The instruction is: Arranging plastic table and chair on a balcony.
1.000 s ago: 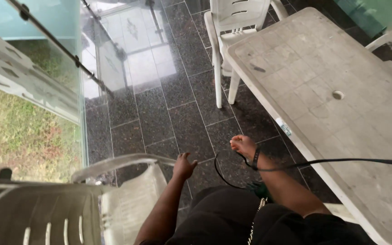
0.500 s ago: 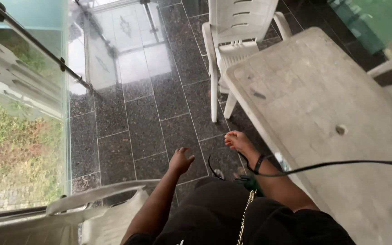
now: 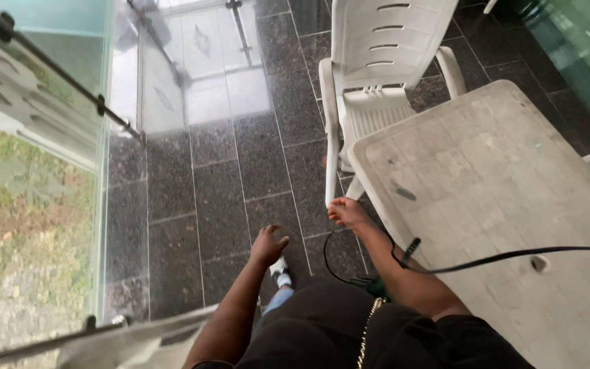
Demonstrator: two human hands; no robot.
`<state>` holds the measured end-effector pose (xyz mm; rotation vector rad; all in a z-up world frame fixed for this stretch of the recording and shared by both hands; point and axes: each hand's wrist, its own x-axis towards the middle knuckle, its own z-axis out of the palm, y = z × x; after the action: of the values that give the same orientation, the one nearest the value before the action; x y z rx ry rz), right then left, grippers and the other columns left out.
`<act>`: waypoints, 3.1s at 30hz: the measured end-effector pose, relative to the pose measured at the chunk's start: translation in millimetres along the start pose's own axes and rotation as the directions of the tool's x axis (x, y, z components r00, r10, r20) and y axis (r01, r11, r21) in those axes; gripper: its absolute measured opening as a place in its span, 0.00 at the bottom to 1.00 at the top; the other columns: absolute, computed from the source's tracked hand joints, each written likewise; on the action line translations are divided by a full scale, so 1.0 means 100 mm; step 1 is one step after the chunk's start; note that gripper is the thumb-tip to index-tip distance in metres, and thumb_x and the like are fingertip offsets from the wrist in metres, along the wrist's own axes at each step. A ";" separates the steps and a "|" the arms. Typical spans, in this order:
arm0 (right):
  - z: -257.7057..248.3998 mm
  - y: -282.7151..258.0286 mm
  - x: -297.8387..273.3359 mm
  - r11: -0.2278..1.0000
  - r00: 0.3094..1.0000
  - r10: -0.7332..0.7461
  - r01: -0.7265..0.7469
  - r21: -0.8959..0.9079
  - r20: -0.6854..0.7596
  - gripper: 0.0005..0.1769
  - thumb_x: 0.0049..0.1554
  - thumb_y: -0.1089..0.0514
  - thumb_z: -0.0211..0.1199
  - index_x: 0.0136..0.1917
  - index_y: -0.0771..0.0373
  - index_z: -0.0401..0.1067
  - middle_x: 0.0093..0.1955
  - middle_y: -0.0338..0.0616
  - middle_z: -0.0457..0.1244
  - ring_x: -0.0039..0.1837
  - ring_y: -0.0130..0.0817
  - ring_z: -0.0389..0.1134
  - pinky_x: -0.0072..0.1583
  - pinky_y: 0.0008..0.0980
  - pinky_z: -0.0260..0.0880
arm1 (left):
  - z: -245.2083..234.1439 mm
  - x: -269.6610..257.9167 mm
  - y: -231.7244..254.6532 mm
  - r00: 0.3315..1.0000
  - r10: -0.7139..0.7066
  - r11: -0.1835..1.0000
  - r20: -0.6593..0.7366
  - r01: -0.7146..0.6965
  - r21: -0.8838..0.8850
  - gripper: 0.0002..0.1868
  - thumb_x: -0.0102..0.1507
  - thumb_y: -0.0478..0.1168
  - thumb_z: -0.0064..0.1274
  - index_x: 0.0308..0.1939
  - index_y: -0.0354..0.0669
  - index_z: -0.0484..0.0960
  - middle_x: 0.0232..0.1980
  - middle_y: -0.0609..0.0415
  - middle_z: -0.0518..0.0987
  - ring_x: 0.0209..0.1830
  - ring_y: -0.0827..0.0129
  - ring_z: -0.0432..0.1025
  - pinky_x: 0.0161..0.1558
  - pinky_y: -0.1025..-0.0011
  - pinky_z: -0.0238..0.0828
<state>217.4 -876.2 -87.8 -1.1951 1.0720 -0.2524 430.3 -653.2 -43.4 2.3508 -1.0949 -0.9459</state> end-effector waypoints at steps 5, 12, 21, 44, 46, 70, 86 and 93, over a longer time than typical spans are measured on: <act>-0.10 -0.13 0.69 0.999 0.998 -0.023 0.021 -0.032 -0.062 0.19 0.60 0.50 0.64 0.59 0.62 0.73 0.46 0.40 0.71 0.44 0.27 0.74 0.42 0.27 0.73 | -0.29 0.79 0.08 1.000 0.024 1.000 0.007 -0.024 -0.018 0.33 0.61 0.56 0.60 0.67 0.50 0.74 0.72 0.45 0.69 0.70 0.49 0.66 0.67 0.57 0.66; -0.03 -0.66 1.53 0.994 0.976 0.104 -0.110 -0.020 -0.189 0.21 0.58 0.47 0.67 0.60 0.60 0.73 0.46 0.41 0.71 0.43 0.29 0.72 0.42 0.32 0.72 | -0.88 1.90 0.26 0.988 0.119 0.993 0.094 -0.120 0.000 0.32 0.61 0.55 0.60 0.66 0.48 0.74 0.71 0.44 0.69 0.70 0.48 0.66 0.66 0.55 0.66; -0.18 -0.74 2.38 0.987 0.959 -0.034 0.077 0.144 -0.280 0.20 0.59 0.49 0.67 0.58 0.64 0.73 0.45 0.43 0.69 0.44 0.30 0.72 0.42 0.31 0.71 | -1.36 3.23 0.60 0.960 0.225 0.972 0.165 -0.233 0.034 0.32 0.60 0.55 0.61 0.65 0.48 0.75 0.69 0.43 0.72 0.68 0.48 0.68 0.66 0.56 0.67; -1.02 -1.96 4.04 0.969 0.889 0.245 -0.215 0.122 -0.387 0.19 0.58 0.44 0.67 0.56 0.56 0.74 0.45 0.37 0.70 0.46 0.27 0.72 0.43 0.32 0.72 | -1.71 5.83 2.35 0.888 0.401 0.909 0.224 -0.417 0.023 0.32 0.60 0.54 0.60 0.66 0.49 0.74 0.69 0.44 0.71 0.67 0.47 0.69 0.64 0.55 0.68; -0.99 -1.95 4.24 0.959 0.869 0.283 -0.247 0.141 -0.406 0.19 0.58 0.44 0.66 0.56 0.57 0.74 0.45 0.37 0.70 0.46 0.27 0.72 0.42 0.33 0.72 | -1.81 6.14 2.50 0.869 0.435 0.892 0.235 -0.452 0.023 0.32 0.60 0.54 0.60 0.66 0.49 0.74 0.68 0.44 0.71 0.66 0.48 0.69 0.63 0.55 0.68; -0.88 -1.96 5.13 0.814 0.618 0.442 -0.581 0.002 -0.650 0.39 0.48 0.44 0.70 0.65 0.73 0.71 0.54 0.68 0.74 0.55 0.57 0.78 0.57 0.48 0.78 | -2.03 8.31 4.59 0.696 0.715 0.699 0.061 -0.713 -0.058 0.49 0.60 0.47 0.64 0.76 0.38 0.52 0.76 0.35 0.58 0.76 0.41 0.54 0.70 0.50 0.56; -0.93 -1.10 5.55 0.794 0.780 0.396 -0.556 -0.245 -0.485 0.62 0.40 0.45 0.81 0.78 0.68 0.53 0.77 0.60 0.56 0.77 0.48 0.59 0.74 0.39 0.61 | -1.76 8.69 5.45 0.816 0.578 0.804 -0.022 -0.574 -0.154 0.22 0.59 0.47 0.64 0.53 0.42 0.78 0.50 0.46 0.83 0.47 0.53 0.79 0.49 0.58 0.76; -0.88 -1.31 5.50 0.752 0.774 0.430 -0.592 -0.291 -0.464 0.67 0.38 0.43 0.82 0.81 0.63 0.48 0.79 0.54 0.53 0.79 0.45 0.56 0.76 0.37 0.58 | -1.78 8.80 5.27 0.822 0.563 0.779 -0.086 -0.563 -0.275 0.18 0.56 0.47 0.66 0.44 0.41 0.81 0.42 0.47 0.82 0.39 0.56 0.79 0.43 0.61 0.74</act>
<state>479.6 -1350.8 -271.6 -1.1907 1.8264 0.2255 694.3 -1658.2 21.6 1.6303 -1.4366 -0.8041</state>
